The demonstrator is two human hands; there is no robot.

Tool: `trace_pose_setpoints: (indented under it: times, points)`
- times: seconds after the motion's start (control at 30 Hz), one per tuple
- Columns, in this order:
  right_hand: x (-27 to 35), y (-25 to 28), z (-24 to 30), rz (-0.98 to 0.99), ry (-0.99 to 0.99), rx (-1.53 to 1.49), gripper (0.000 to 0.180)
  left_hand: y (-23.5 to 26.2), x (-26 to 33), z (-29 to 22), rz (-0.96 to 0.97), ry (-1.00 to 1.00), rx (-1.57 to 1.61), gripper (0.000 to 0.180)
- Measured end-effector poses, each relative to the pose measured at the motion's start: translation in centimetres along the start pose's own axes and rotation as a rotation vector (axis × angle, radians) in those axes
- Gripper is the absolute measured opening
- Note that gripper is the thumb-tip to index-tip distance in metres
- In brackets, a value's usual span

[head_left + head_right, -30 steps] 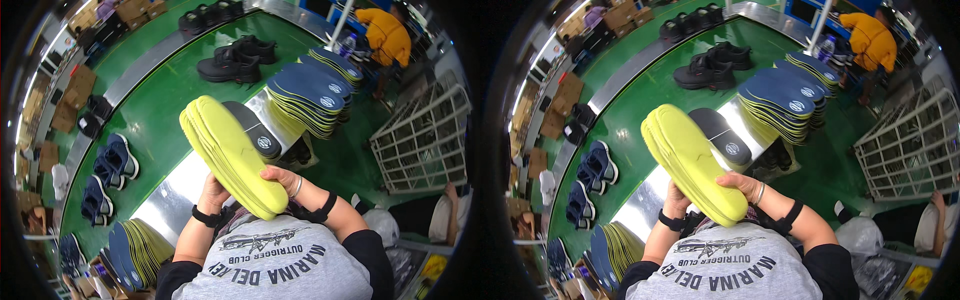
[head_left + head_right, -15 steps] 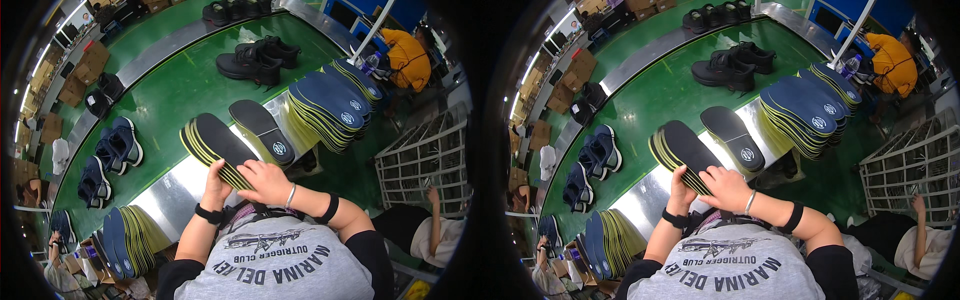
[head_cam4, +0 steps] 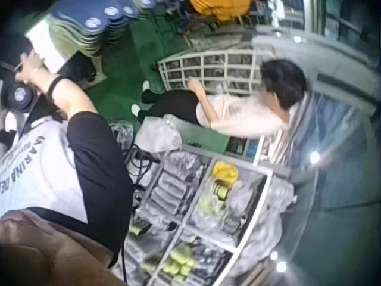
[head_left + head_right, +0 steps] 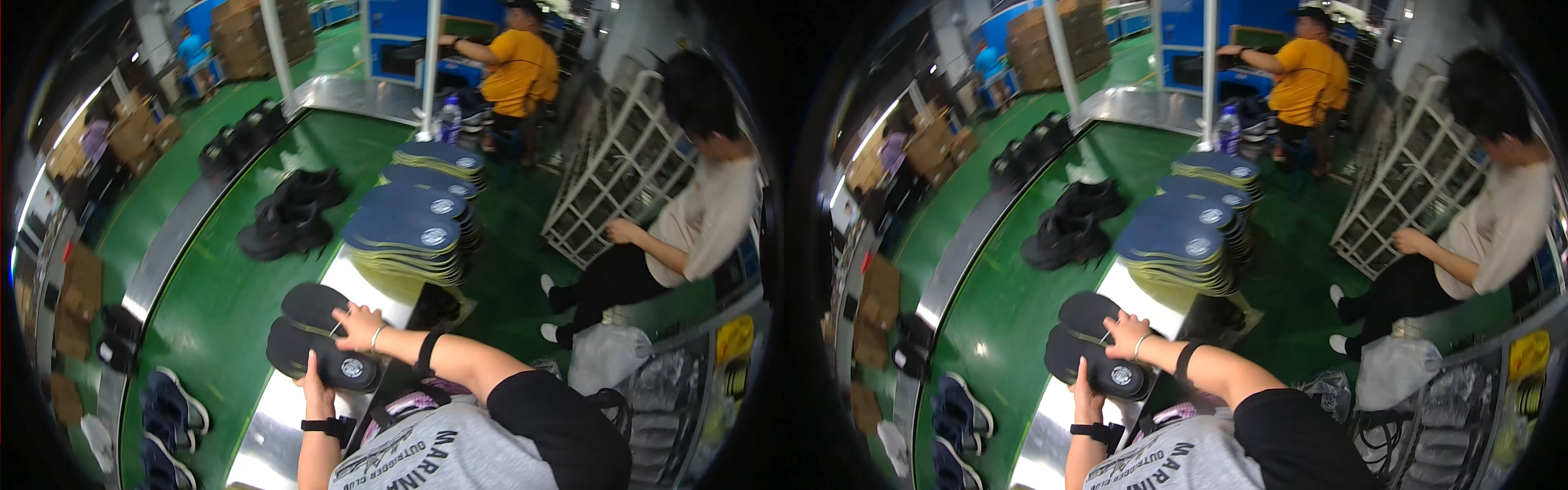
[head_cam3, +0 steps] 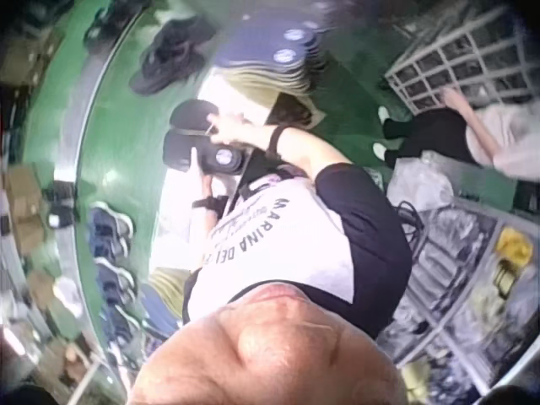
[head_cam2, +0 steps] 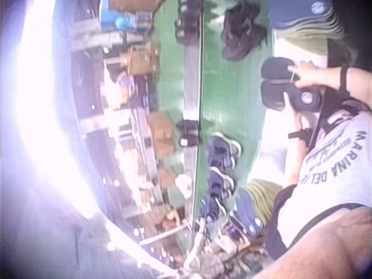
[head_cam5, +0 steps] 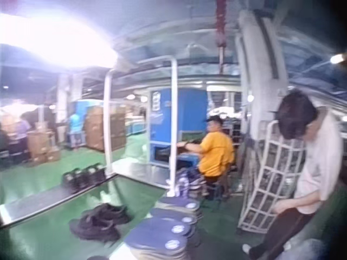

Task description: Inserting insoles into pairs of blue and black sneakers on a factory conveyor line.

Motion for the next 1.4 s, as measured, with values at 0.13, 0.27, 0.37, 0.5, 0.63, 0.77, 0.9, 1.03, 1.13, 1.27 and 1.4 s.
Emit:
trace_pose_setpoints:
  times: [0.13, 0.27, 0.37, 0.5, 0.63, 0.77, 0.9, 1.03, 1.13, 1.27, 1.4]
  points:
    - [1.9, 0.1, -0.1, -0.025, 0.017, -0.027, 0.066, -1.5, -0.4, 0.0, -0.125, 0.01, -0.237, 0.065]
    - [1.7, 1.3, -1.9, -0.059, 0.09, -0.116, 0.057, -2.0, 0.0, -1.1, -0.221, -0.07, -0.768, 0.074]
    - [1.6, 1.1, -1.9, -0.031, 0.078, -0.058, 0.062, -4.2, 3.1, -3.4, -0.613, -0.676, -1.297, 0.08]
    - [1.4, 1.1, -1.8, -0.036, 0.108, -0.054, 0.063, -7.4, -0.5, -4.2, 0.193, -0.904, -1.509, 0.047]
    - [2.8, 0.0, -3.8, -0.301, 0.523, -0.174, 0.038, -5.7, -7.4, -2.2, 0.408, -0.941, -1.853, 0.043]
    - [9.2, 1.6, -6.6, -0.254, 0.82, -0.134, 0.021, -9.0, -2.9, -3.9, 0.4, -0.677, -1.847, 0.047]
    - [13.1, 0.5, -8.0, -0.096, 0.851, -0.13, 0.028, -9.0, -3.0, -4.2, 0.341, -0.674, -1.926, 0.048]
    - [16.0, -1.0, -11.4, 0.284, 0.38, -0.48, 0.037, -9.0, -3.0, -4.1, 0.337, -0.628, -1.95, 0.049]
    - [18.4, -1.3, -13.9, 0.465, -0.077, -1.093, 0.04, -8.4, -3.6, -3.5, 0.343, -0.712, -1.93, 0.049]
    - [19.7, -1.9, -16.2, 0.401, -0.309, -1.16, 0.02, -8.6, -4.2, -3.0, 0.315, -0.729, -1.908, 0.048]
    - [22.4, -9.5, -26.4, 0.311, -0.186, -1.037, 0.019, -8.7, -4.5, -3.0, 0.319, -0.75, -1.89, 0.049]
Point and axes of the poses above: each hand's wrist, its own x-axis away from the middle knuckle, its own y-axis out of the back of the hand, z = x × y, the point moved 2 cm from there along -x, towards the middle knuckle, and after that the axes turned 12 degrees about -x, right-handed, at the moved point
